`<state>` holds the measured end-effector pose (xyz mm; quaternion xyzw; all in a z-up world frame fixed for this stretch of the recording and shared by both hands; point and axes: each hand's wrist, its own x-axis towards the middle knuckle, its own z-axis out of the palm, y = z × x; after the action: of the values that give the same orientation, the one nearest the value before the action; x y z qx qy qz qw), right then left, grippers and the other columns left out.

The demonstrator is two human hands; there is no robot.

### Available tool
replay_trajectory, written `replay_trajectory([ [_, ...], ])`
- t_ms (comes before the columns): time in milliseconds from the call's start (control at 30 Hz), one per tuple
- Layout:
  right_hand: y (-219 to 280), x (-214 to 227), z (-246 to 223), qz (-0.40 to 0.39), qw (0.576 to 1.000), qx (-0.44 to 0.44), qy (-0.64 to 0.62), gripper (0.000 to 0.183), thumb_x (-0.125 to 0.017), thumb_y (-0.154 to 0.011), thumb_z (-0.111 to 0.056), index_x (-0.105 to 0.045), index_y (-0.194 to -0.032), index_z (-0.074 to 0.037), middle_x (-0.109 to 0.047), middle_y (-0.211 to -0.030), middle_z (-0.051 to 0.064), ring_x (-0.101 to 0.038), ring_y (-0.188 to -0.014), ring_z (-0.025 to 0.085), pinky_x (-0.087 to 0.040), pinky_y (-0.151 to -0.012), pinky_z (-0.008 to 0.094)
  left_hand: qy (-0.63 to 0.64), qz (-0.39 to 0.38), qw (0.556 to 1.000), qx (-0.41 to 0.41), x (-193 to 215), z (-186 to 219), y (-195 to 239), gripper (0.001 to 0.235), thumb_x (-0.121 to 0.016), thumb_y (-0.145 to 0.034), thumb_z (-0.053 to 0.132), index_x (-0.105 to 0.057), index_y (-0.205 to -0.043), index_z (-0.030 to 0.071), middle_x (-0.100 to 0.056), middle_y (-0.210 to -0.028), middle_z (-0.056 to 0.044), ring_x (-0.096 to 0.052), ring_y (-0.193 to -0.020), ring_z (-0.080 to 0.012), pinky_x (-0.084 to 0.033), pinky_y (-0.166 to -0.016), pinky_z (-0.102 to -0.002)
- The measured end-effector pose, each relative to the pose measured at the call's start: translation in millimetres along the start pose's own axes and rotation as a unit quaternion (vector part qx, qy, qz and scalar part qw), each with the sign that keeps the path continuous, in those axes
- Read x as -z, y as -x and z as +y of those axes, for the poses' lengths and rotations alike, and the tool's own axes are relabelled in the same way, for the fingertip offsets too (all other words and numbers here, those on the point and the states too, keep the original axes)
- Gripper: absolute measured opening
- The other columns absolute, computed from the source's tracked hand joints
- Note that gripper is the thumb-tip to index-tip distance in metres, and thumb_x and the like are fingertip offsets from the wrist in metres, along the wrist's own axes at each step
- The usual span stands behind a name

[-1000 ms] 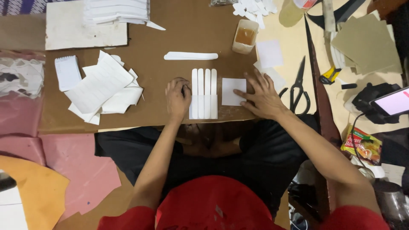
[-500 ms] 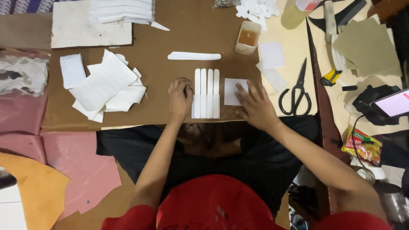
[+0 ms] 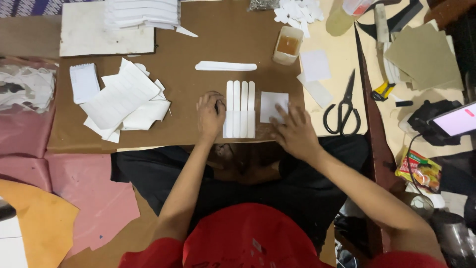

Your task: The person sits on the floor and assembles white paper strips into a layered stack. They apply a brown adhesive from a small container to the strips and a square paper base, then press the pieces together to form a compact unit.

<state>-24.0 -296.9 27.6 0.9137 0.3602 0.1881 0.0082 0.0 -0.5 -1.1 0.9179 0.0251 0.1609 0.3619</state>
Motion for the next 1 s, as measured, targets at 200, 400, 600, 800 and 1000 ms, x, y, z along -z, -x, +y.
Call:
replay_trajectory([
  [200,-44.5,-19.2,33.0,-0.105,0.990,-0.092,0.033,0.055,-0.043,-0.105,-0.060,-0.065,-0.142,-0.025,-0.044,-0.162,0.012,-0.030,-0.152,0.040,-0.025,-0.113,0.060,-0.016,-0.010,1.000,0.001,2.0,3.6,1.8,0.017,-0.057,-0.097,0.013,-0.071,-0.107,0.012,-0.065,-0.113,-0.002,-0.059,-0.108,-0.0228,-0.044,-0.091,-0.037],
  [400,-20.5,-6.9,4.3,-0.073,0.996,-0.051,-0.003,0.058,-0.050,-0.099,-0.058,-0.067,-0.135,-0.016,-0.046,-0.158,0.010,-0.036,-0.146,0.041,-0.037,-0.107,0.060,0.051,0.030,0.998,-0.001,1.6,0.8,3.1,0.018,-0.058,-0.095,0.010,-0.071,-0.107,0.013,-0.067,-0.109,-0.004,-0.064,-0.105,-0.0269,-0.047,-0.091,-0.040],
  [600,0.6,46.0,-6.7,-0.085,0.989,-0.114,-0.029,0.038,-0.057,-0.096,-0.052,-0.080,-0.101,-0.022,-0.054,-0.148,0.005,-0.045,-0.139,0.036,-0.037,-0.101,0.053,0.069,0.110,0.991,-0.035,-3.2,18.4,7.2,0.010,-0.059,-0.096,0.010,-0.066,-0.103,0.012,-0.061,-0.093,-0.008,-0.062,-0.095,-0.0319,-0.045,-0.086,-0.045],
  [800,3.2,45.3,11.5,0.096,0.916,-0.339,-0.193,0.063,-0.065,-0.096,-0.005,-0.041,-0.154,-0.007,-0.061,-0.122,0.008,-0.058,-0.116,0.032,-0.039,-0.086,0.042,0.312,-0.081,0.932,0.169,-40.8,69.5,8.7,0.031,-0.046,-0.104,0.023,-0.063,-0.124,0.006,-0.071,-0.113,-0.020,-0.069,-0.105,-0.0350,-0.055,-0.093,-0.049],
  [1000,24.7,13.9,-9.7,0.060,0.934,-0.289,-0.203,0.071,-0.069,-0.086,-0.006,-0.048,-0.153,-0.006,-0.071,-0.098,0.007,-0.067,-0.096,0.028,-0.047,-0.080,0.041,0.227,-0.216,0.909,0.274,-78.2,63.1,-18.0,0.075,-0.047,-0.098,0.056,-0.049,-0.143,-0.004,-0.058,-0.132,-0.033,-0.058,-0.126,-0.0472,-0.049,-0.096,-0.063],
])
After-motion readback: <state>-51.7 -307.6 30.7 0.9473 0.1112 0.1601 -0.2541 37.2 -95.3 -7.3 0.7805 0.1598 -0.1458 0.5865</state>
